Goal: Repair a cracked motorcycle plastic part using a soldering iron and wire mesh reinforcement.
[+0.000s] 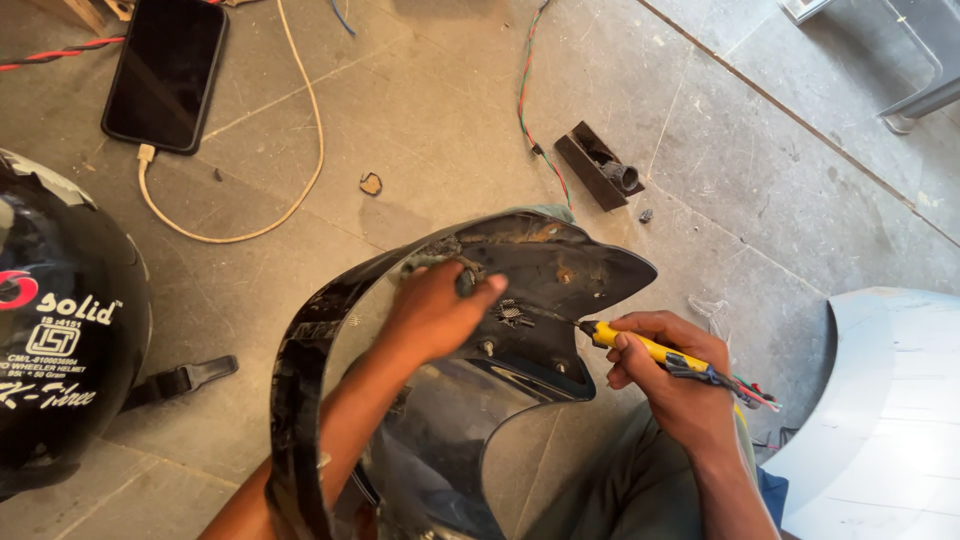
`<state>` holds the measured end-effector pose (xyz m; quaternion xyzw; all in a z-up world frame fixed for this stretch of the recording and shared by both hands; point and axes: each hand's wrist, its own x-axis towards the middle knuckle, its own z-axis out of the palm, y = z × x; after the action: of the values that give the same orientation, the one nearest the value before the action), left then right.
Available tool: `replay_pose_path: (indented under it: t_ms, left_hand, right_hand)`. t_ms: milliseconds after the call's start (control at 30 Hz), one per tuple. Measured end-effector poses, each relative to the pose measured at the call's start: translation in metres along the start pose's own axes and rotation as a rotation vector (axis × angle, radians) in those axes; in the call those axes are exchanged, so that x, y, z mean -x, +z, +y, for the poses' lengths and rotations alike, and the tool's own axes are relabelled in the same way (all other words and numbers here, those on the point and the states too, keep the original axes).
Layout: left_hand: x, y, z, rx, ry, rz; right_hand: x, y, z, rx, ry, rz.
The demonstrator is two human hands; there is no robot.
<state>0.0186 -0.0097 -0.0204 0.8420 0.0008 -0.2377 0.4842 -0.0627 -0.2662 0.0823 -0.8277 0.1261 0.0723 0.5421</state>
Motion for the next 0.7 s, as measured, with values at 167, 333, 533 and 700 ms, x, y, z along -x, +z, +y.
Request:
replay_pose_path:
  t_ms: [167,333,533,700]
  left_hand:
    - [-0.002,0.007,0.014,-0.119,-0.095,0.021]
    - [-0.014,0.014,0.008,-0.146,-0.116,-0.017]
    - [-0.005,0.008,-0.007,-0.178,-0.180,-0.154]
    - [0.002,-0.013,-0.023,0.382,-0.182,-0.342]
  right_hand:
    - [0.003,-0.002,0.008,-0.024,0.007,0.018]
    - [0.006,-0.005,0.009,-0.037,0.015,0.044]
    - [0.011,0.004,-0.007,-0.032,-0.022,0.024]
    - [0.009,0.016,-0.029,0.115,-0.138,-0.060]
